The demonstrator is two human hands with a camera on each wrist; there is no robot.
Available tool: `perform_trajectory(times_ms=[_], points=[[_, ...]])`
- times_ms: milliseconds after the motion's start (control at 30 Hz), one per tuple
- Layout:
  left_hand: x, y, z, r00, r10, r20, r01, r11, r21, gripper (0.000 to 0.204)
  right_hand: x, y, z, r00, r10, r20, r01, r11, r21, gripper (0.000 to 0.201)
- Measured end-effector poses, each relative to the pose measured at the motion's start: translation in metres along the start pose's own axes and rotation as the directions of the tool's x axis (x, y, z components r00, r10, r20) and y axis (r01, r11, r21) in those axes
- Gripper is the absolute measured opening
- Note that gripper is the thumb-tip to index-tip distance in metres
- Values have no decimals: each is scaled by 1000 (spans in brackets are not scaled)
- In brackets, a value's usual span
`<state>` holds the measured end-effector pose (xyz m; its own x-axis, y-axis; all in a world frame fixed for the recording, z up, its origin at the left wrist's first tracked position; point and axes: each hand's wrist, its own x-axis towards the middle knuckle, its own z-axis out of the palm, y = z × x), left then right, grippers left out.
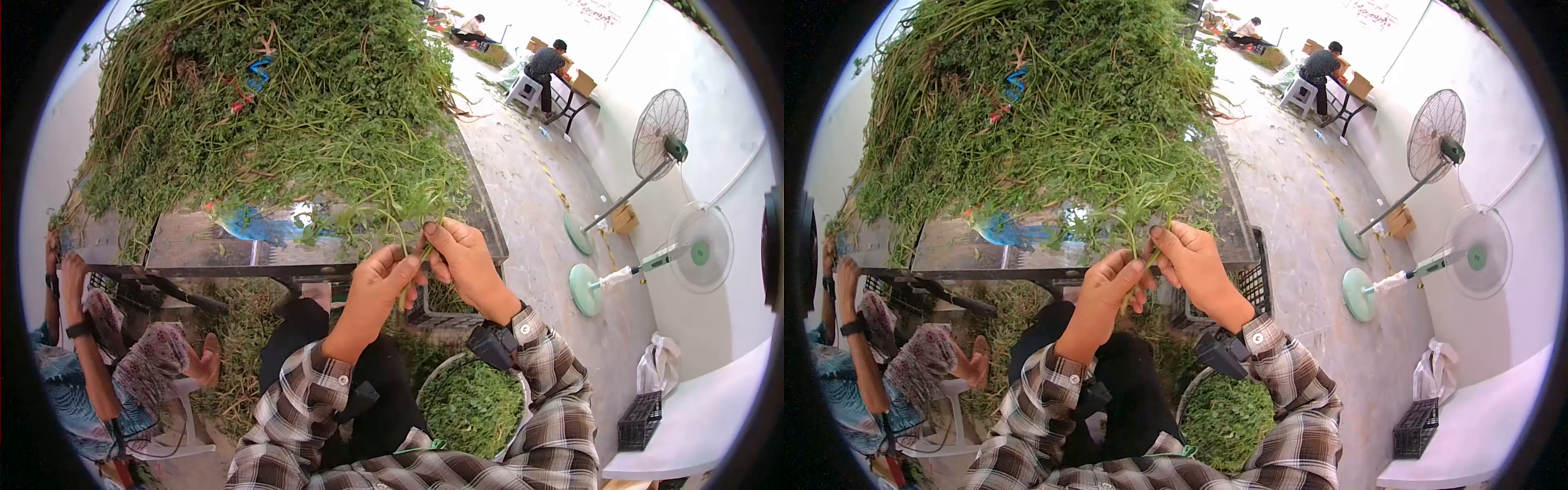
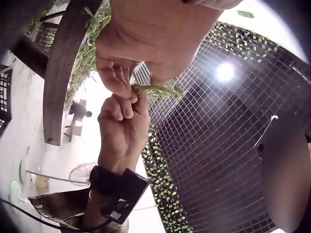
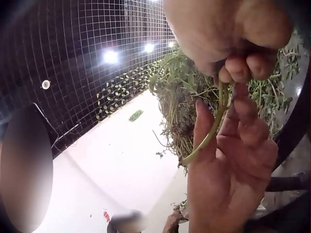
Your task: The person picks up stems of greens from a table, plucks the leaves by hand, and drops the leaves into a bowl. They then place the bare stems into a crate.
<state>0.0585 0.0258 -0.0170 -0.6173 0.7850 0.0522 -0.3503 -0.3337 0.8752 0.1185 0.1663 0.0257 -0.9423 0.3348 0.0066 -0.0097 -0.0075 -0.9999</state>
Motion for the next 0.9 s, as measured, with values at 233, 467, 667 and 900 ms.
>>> perform_trajectory(times_ms=[233, 467, 667, 900], points=[[1, -5, -5, 999, 8, -51, -6, 999, 43, 16, -2, 7, 2, 994, 18, 108, -11, 998, -65, 22], [0, -3, -3, 998, -25, -60, 29, 998, 62, 16, -8, 6, -1, 986, 61, 157, -40, 990, -133, 16], [-1, -3, -3, 996, -86, -3, 85, 985, 151, 20, -11, 11, 1, 990, -120, 79, 142, 902, -407, 20], [1, -7, -4, 1000, 19, -17, -14, 970, 242, 22, 0, 31, -5, 985, -170, 7, 160, 914, -373, 21]])
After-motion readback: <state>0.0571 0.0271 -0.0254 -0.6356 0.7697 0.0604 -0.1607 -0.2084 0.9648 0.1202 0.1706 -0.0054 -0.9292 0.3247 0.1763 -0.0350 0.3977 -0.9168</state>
